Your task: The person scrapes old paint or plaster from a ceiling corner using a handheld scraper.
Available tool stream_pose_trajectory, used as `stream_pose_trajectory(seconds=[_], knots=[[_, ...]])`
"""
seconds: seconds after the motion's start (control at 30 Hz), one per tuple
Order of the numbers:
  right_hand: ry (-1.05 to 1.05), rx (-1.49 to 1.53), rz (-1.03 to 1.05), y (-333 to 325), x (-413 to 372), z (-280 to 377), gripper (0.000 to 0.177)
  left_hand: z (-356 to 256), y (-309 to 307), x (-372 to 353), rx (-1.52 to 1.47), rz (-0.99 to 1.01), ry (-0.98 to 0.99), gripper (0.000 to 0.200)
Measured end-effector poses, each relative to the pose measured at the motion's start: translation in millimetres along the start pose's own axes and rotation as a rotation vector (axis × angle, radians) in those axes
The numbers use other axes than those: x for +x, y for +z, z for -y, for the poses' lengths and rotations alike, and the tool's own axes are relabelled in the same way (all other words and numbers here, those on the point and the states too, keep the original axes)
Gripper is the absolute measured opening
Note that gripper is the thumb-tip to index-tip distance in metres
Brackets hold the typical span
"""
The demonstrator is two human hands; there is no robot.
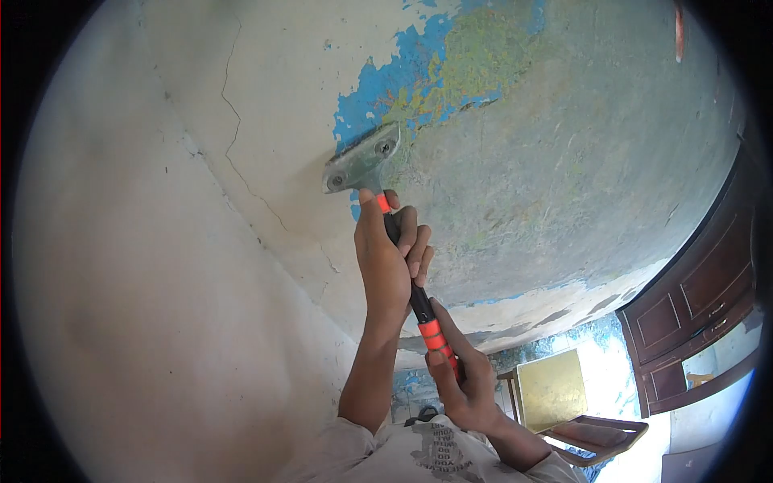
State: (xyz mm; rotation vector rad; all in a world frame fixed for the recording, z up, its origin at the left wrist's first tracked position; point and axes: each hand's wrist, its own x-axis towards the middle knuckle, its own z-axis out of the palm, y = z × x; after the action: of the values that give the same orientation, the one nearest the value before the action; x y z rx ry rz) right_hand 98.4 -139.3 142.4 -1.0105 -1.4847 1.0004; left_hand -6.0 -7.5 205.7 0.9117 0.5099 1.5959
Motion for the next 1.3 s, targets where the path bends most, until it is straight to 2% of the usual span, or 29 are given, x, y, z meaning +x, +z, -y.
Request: stream_pose_trajectory(seconds=[0.23, 0.4, 0.5, 0.77, 0.9, 1.0, 1.2, 1.3], knots=[[-0.05, -0.059, -0.072, -3, -9, -44, 0.057, 32, -10, -10, 0.056, -0.029, -0.047, 0.049], [-0.008, -0.026, -0.079, -6, -5, -28, 0.056, 20, 2, -2, 0.076, 0.008, 0.009, 0.049], [-0.028, -0.066, -0.097, -5, -11, -37, 0.055, 37, -11, -9, 0.054, 0.004, -0.048, 0.047], [0.017, -0.032, -0.092, -6, -14, -35, 0.054, 34, -6, -11, 0.078, -0.029, -0.05, 0.048], [-0.087, -0.093, -0.137, -3, -10, -43, 0.054, 36, -9, -7, 0.032, 0.011, -0.051, 0.048], [-0.052, -0.032, -0.105, -7, 0, -24, 0.054, 20, 1, 3, 0.05, 0.037, 0.006, 0.048], [-0.042, -0.045, -0.118, -4, -14, -40, 0.054, 37, -10, -9, 0.05, 0.019, -0.045, 0.047], [0.038, 0.028, -0.063, -7, -13, -31, 0.055, 25, 0, -9, 0.069, 0.002, -0.025, 0.047]])
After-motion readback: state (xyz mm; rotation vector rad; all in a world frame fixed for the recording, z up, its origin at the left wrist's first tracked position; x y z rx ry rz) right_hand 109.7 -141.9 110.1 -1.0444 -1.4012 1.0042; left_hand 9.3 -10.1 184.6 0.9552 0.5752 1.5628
